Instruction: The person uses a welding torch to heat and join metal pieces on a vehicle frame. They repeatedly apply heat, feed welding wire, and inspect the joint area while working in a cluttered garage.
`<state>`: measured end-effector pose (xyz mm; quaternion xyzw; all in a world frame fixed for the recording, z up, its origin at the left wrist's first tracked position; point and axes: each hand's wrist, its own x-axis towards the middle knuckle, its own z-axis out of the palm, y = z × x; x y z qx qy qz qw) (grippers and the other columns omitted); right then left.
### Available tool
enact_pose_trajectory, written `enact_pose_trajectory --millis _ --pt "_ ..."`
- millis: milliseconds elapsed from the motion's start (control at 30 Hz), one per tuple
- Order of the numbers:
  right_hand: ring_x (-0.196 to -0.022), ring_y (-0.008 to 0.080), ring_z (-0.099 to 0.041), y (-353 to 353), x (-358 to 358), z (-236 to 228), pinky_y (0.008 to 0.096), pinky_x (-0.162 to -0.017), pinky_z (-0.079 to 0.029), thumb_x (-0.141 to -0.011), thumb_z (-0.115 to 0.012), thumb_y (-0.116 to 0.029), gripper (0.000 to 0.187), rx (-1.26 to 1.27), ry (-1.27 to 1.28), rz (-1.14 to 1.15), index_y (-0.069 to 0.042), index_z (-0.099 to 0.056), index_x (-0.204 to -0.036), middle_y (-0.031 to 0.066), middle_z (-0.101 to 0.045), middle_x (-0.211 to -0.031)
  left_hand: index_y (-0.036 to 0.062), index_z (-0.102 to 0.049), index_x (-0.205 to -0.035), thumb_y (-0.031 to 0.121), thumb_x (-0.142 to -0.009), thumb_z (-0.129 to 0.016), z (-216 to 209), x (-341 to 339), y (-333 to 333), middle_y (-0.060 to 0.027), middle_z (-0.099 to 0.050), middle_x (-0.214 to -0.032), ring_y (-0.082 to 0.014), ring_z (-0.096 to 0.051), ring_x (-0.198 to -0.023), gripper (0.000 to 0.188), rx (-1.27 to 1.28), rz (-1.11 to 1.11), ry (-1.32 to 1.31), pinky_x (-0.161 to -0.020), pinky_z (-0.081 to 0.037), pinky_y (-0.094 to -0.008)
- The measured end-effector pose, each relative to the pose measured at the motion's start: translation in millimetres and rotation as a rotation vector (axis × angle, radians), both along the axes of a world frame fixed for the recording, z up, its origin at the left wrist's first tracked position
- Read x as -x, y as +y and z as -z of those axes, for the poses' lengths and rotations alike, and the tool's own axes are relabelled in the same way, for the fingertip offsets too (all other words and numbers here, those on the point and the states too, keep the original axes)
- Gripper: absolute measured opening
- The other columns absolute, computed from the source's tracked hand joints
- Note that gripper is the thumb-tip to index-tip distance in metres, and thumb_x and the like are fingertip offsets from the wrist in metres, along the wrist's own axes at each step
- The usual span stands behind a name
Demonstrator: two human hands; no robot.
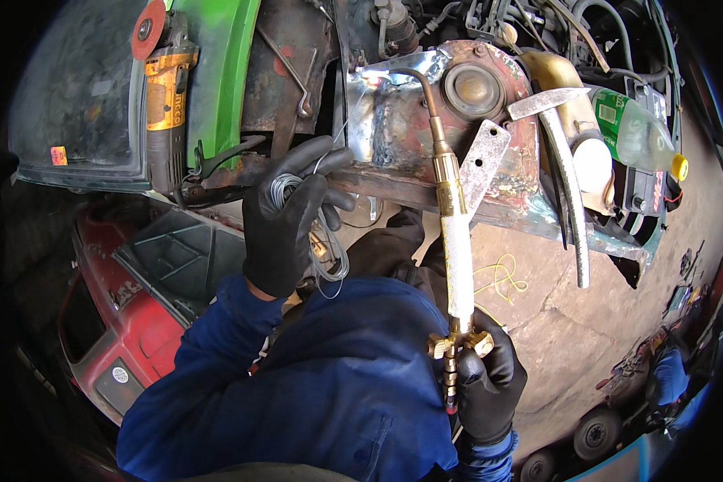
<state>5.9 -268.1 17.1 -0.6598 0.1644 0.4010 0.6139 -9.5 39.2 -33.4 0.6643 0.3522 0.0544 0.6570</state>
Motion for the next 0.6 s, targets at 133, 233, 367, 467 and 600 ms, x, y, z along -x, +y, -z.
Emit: enact_pose_trajectory --millis 133,233,367,467,600 --pt "-0.104 0.0268 -0.079 11 0 8 0.0384 -0.093 -0.063 -0.103 -0.080 -0.047 0.074 0.031 0.002 -0.007 0.010 -0.059 -0.146 0.0206 -0.077 -0.116 -0.0073 -0.059 -0.148 0.017 -0.110 -0.057 5 -3 8 -0.0267 -0.076 -0.132 -0.0195 -0.079 -0.086 0.045 -0.003 0.016 -0.024 -0.068 -0.061 -0.0304" --pt "-0.105 0.0266 -0.079 13 -2 7 0.0380 -0.093 -0.063 -0.103 -0.079 -0.046 0.073 0.057 0.030 -0.035 0.009 -0.058 -0.146 0.0210 -0.078 -0.116 -0.0070 -0.059 -0.148 0.016 -0.109 -0.058 7 -3 10 -0.0275 -0.076 -0.132 -0.0195 -0.079 -0.086 0.045 0.035 -0.012 -0.022 -0.068 -0.061 -0.0304" --pt "-0.105 0.0269 -0.079 16 -2 7 0.0379 -0.094 -0.063 -0.104 -0.078 -0.044 0.071 0.049 0.029 -0.047 0.010 -0.058 -0.146 0.0216 -0.078 -0.117 -0.0062 -0.058 -0.148 0.016 -0.110 -0.058 6 0 9 -0.0282 -0.075 -0.133 -0.0192 -0.079 -0.086 0.045 0.025 -0.001 -0.030 -0.069 -0.061 -0.0304" --pt "-0.105 0.0272 -0.079 17 -1 8 0.0378 -0.094 -0.063 -0.105 -0.077 -0.044 0.071 0.068 0.041 -0.036 0.010 -0.058 -0.146 0.0221 -0.078 -0.117 -0.0056 -0.057 -0.149 0.017 -0.111 -0.058 5 1 10 -0.0282 -0.075 -0.134 -0.0192 -0.079 -0.086 0.045 0.017 0.019 -0.028 -0.069 -0.061 -0.0302" --pt "-0.106 0.0295 -0.079 13 -2 11 0.0407 -0.097 -0.062 -0.103 -0.079 -0.049 0.077 0.082 0.056 -0.074 0.007 -0.057 -0.149 0.0258 -0.078 -0.121 -0.0049 -0.056 -0.151 0.022 -0.113 -0.058 6 0 9 -0.0282 -0.074 -0.135 -0.0198 -0.079 -0.087 0.047 0.000 0.026 -0.041 -0.070 -0.061 -0.0299"
